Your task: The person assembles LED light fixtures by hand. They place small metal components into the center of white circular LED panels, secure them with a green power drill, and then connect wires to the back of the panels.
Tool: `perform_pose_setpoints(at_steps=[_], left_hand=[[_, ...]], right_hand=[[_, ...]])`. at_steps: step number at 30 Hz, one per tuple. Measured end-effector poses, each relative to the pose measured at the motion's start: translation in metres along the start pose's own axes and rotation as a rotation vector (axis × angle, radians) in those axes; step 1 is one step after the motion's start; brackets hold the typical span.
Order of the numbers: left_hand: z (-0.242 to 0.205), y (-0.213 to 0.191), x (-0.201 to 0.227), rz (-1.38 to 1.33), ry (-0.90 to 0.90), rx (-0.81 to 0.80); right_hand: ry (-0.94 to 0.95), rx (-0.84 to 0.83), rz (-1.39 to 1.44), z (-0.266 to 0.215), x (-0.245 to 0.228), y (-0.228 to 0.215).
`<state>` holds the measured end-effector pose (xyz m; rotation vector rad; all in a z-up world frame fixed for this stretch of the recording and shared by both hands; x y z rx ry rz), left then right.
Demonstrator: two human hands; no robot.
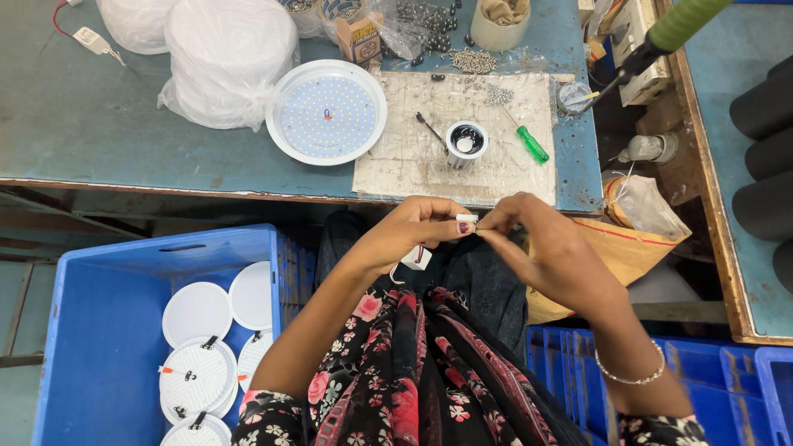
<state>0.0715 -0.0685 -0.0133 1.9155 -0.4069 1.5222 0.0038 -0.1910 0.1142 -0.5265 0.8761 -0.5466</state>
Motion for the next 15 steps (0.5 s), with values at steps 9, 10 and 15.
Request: perform_pose_setpoints(at_steps=[9,10,15], left_hand=[[-0.010,0.000,0.018,-0.053,0.043,-0.045],[-0.010,0.002,0.020,-0.036,0.054,-0.057],[-0.017,-0.010,0.013,0.234,-0.040,0.051]], right_hand=[[0.372,-0.048,0.381,-0.024,0.061,0.012],[0.469,-0.092,0.442,-0.030,0.073,0.020],[0.248,-0.069,0.380,-0.036,0.075,0.026]])
Point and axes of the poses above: each hand's wrist, its own z-axis towards the middle knuckle, its own y-axis out of the palm, x = y × z, the point moved 8 cm from there along z, towards the middle knuckle, and after that the axes turned 10 degrees about x, right-handed, at the moved point
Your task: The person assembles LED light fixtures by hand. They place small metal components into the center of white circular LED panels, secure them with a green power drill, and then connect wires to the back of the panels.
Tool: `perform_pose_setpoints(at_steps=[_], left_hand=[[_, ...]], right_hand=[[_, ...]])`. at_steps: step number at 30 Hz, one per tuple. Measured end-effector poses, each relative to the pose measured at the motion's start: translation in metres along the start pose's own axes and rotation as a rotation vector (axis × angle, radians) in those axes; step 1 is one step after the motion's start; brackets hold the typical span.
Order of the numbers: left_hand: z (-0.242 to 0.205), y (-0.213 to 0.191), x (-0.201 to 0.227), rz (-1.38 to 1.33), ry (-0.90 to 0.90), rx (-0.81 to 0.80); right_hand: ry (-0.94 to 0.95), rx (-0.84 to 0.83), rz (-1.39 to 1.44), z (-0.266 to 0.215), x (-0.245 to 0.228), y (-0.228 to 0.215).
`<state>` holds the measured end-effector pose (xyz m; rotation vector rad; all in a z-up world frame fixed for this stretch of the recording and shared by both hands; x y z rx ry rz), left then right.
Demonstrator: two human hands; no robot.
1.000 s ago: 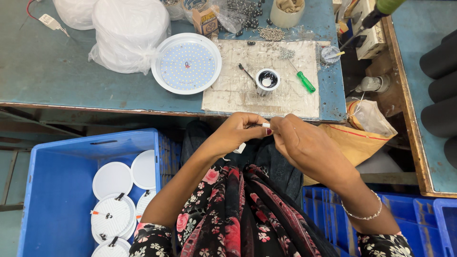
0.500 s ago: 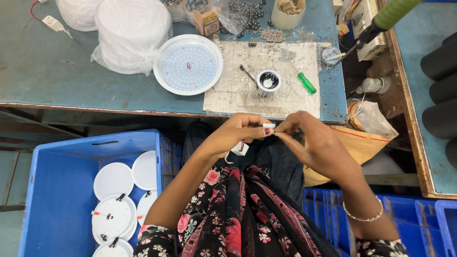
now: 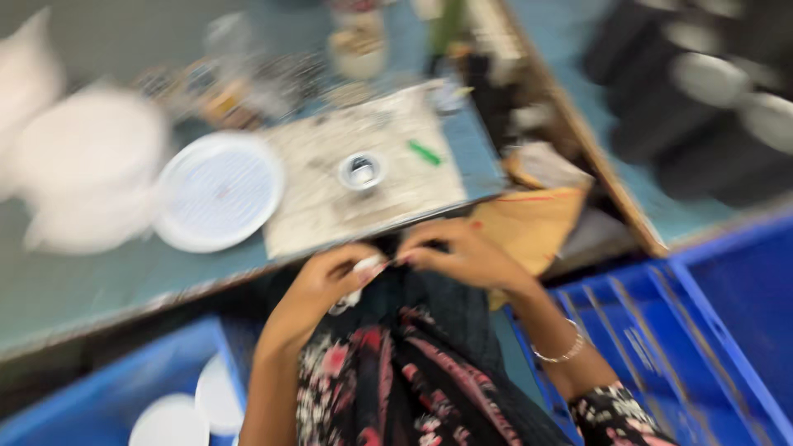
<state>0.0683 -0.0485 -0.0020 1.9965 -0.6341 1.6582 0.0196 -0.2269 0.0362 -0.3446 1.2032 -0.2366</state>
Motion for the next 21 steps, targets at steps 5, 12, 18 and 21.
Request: perform_pose_setpoints(at_steps=[5,12,18,21], left_hand=[[0.004,-0.010,-0.022,0.029,0.007,-0.024],[0.010,-0.057,-0.065,0.043,-0.029,-0.035],[0.006,-0.006,-0.050,0.102,0.047,-0.213],[-0.004,0.030,-0.018,0.043,0.210,-0.096]], right_hand=[[-0.049,-0.104,-0.027,-0.011,-0.020,-0.009],[-0.104,0.080,-0.174,-0.026,-0.040,-0.061],[-0.153,0.089,-0.124,-0.023,-0.070,-0.065],[-0.221,-0.044,-0.124,-0.005,-0.079,-0.027]])
Point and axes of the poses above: each hand's wrist, its own z-axis towards the middle knuckle, its own y-axis out of the palm, x = y × z, the point moved 8 cm from there along z, towards the middle knuckle, and after that the axes turned 10 degrees about x, right-handed, at the moved point
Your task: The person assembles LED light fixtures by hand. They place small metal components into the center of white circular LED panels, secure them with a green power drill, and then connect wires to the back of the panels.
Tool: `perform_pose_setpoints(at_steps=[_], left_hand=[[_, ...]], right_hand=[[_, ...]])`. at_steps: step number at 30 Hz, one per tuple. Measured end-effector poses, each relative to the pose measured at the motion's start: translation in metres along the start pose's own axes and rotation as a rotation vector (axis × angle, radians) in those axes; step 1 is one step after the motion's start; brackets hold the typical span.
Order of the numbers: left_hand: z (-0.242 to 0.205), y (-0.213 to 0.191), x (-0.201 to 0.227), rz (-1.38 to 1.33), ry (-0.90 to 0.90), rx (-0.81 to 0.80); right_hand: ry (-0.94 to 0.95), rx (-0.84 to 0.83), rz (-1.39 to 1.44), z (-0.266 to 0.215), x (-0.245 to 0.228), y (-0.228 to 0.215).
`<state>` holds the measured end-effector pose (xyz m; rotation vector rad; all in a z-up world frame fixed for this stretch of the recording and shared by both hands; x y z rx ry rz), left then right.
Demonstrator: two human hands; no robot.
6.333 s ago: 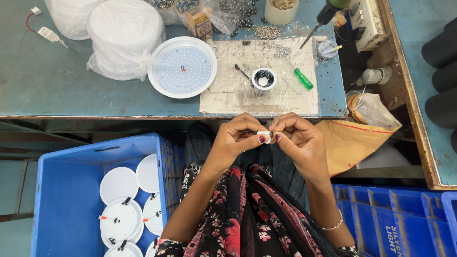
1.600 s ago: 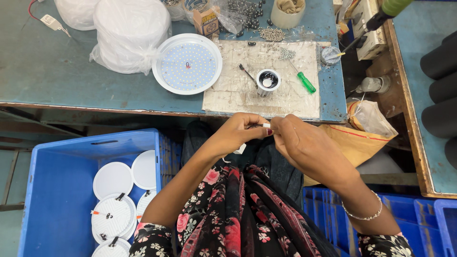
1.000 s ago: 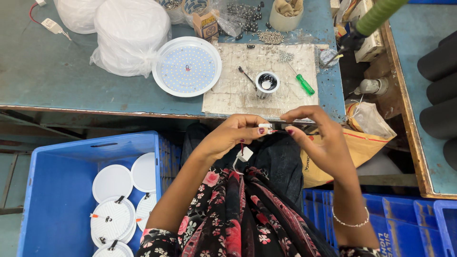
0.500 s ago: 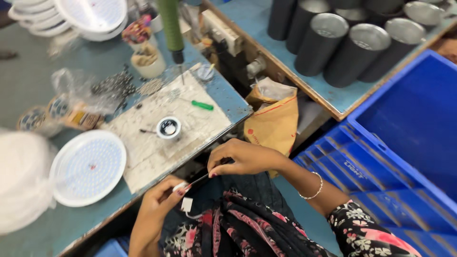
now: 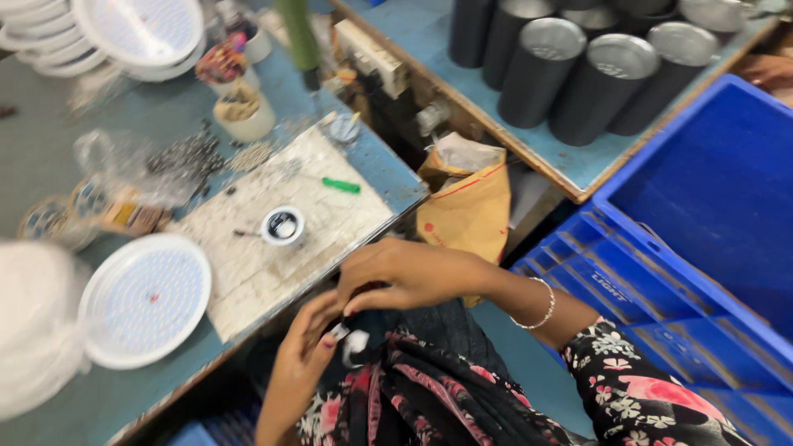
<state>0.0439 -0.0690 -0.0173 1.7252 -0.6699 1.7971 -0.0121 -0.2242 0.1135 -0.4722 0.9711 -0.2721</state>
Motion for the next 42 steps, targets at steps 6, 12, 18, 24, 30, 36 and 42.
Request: perform_pose_setpoints(at_steps=[6,12,18,24,30,36,42], left_hand=[[-0.010,-0.016,0.014,-0.076,0.051,0.421],[-0.063,-0.077,0.019,-0.363,0.170,0.751],[-0.075,-0.104,0.015,-0.303,0.124,0.915],[-0.069,-0.129,0.003,-0.274,0.154,0.904],[-0.062,-0.143,-0.018,-0.379,0.051,0.921],[-0.042,-0.138,-0.005,-0.357,0.118,0.843],[-0.033,-0.132,0.007,-0.256,0.110,0.825]], right_hand=[[0.100,-0.078,0.153,0.039,0.029,0.037],[0.231,0.289,0.072,0.101,0.150,0.033],[0.080,0.125,-0.348,0.171,0.238,0.106],[0.333,-0.116,-0.751,0.210,0.313,0.162],[0.397,-0.003,-0.419,0.194,0.303,0.131],[0.284,0.225,-0.123,0.172,0.229,0.092],[0.143,0.356,-0.001,0.143,0.189,0.061]])
Point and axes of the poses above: each hand's wrist, its own z-axis towards the middle knuckle, its own y-axis out of the palm, x = y × z, the point moved 8 cm from there along z, towards the middle knuckle, and after that the axes turned 10 degrees about x, right-handed, at the moved point
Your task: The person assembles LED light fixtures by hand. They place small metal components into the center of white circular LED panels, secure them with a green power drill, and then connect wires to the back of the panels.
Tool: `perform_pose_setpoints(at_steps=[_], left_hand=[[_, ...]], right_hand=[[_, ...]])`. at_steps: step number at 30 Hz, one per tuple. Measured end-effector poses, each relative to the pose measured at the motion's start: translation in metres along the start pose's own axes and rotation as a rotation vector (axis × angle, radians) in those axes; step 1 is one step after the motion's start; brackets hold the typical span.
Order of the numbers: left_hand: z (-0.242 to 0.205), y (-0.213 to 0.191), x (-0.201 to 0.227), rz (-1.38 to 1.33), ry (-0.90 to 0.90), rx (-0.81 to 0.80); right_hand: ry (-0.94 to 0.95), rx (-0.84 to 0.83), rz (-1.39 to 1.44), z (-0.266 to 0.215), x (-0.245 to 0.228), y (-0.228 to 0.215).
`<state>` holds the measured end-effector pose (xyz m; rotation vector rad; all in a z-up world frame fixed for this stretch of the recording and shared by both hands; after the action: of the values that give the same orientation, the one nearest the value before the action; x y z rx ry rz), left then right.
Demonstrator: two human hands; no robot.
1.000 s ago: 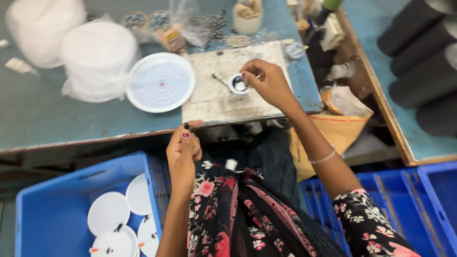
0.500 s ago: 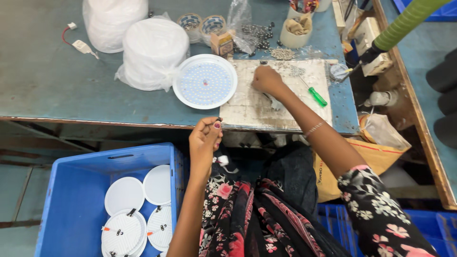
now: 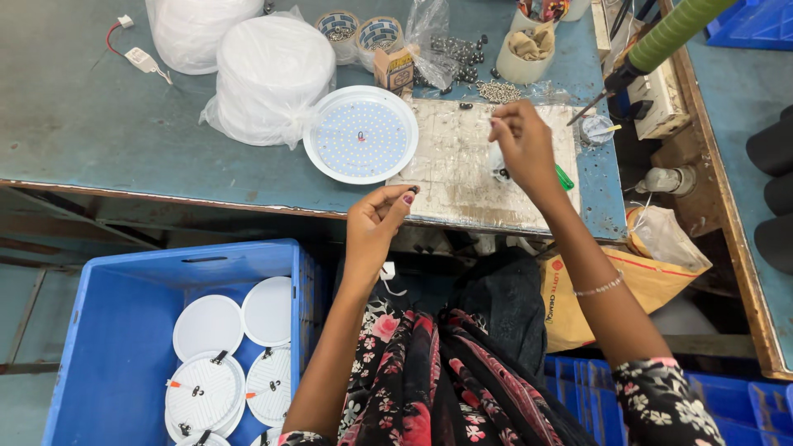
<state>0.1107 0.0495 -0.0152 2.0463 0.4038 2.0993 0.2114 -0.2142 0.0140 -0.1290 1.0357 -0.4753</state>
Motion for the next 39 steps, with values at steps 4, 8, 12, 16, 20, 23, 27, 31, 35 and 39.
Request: perform_pose_setpoints(at_steps=[4,8,12,16,20,23,27,31,35,39], left_hand=[[-0.001,0.009,0.008,0.082,0.081,-0.037],[-0.013,0.020,0.028,0.216,0.169,-0.080],[-0.028,0.037,0.041,0.263,0.140,-0.164],[-0.043,0.055,0.053,0.337,0.147,-0.217],[-0.056,0.062,0.065,0.455,0.194,-0.212],[-0.063,0.064,0.072,0.483,0.202,-0.209],[-0.072,0.066,0.079,0.537,0.243,-0.191],[-0.081,0.074,0.081,0.557,0.270,-0.224],[-0.095,0.077,0.083,0.605,0.273,-0.255],[-0.116,0.084,0.085,0.617,0.308,-0.283]], right_hand=[[0.024,-0.091,0.233,-0.017,-0.031,-0.014],[0.070,-0.231,0.292,-0.051,-0.084,-0.024],[-0.051,-0.255,0.134,-0.085,-0.141,-0.034],[-0.074,-0.259,0.088,-0.101,-0.167,-0.038],[-0.148,-0.236,0.010,-0.111,-0.182,-0.044],[-0.147,-0.219,0.010,-0.113,-0.185,-0.049],[-0.106,-0.228,-0.004,-0.116,-0.181,-0.053],[-0.100,-0.219,0.000,-0.125,-0.184,-0.060],[-0.101,-0.250,0.007,-0.137,-0.190,-0.067],[-0.128,-0.224,-0.018,-0.156,-0.193,-0.079]])
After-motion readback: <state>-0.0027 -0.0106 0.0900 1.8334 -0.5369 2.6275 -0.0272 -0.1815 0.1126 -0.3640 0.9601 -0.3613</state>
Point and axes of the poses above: each hand's wrist, its own z-axis towards the middle knuckle, its own y-axis out of the palm, x = y × z, the point moved 8 cm from there along z, towards the middle knuckle, and after that the axes turned 10 degrees about x, right-handed, at the moved point
